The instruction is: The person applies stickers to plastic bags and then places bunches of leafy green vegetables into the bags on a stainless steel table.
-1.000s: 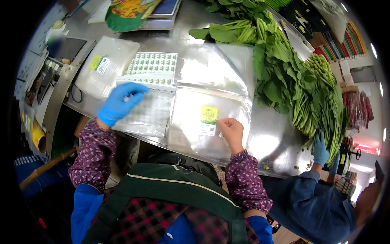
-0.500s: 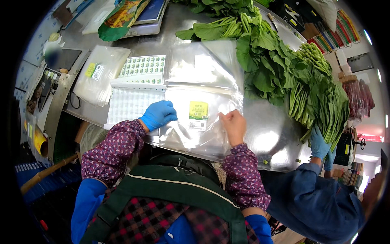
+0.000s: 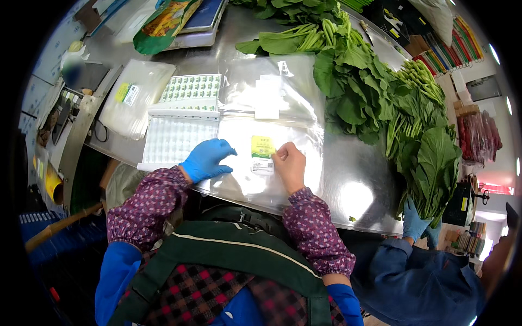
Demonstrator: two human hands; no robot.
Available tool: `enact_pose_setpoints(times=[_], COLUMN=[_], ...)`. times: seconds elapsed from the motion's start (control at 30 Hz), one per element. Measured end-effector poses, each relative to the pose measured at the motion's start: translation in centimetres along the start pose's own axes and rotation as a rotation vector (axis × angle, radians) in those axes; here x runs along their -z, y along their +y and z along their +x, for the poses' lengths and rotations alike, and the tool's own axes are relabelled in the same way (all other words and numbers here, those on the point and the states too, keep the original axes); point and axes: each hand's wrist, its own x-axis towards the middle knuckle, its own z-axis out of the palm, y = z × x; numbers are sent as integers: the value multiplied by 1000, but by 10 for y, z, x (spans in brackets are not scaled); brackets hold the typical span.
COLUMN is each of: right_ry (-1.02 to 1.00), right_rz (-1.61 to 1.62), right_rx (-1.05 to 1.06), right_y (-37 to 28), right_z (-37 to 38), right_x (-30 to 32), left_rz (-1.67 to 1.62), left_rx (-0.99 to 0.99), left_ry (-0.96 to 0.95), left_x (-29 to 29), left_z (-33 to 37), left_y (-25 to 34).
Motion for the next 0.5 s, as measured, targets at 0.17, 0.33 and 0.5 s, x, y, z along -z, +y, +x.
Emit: enact_pose_setpoints(times=[0.17, 0.33, 0.5], right_ry=[152, 329, 336], right_rz=[-367, -1, 161], right_rx=[185, 32, 22], right_y=[-6, 30, 9], right_z=[1, 18, 12], right_x=[8, 55, 68], left_rz=[-71, -370, -683], left_rx=[170, 386, 501], left_ry=[-26, 107, 1025], left_x=[-16, -13, 83], left_z=[5, 18, 27], left_y=[-10, -20, -36])
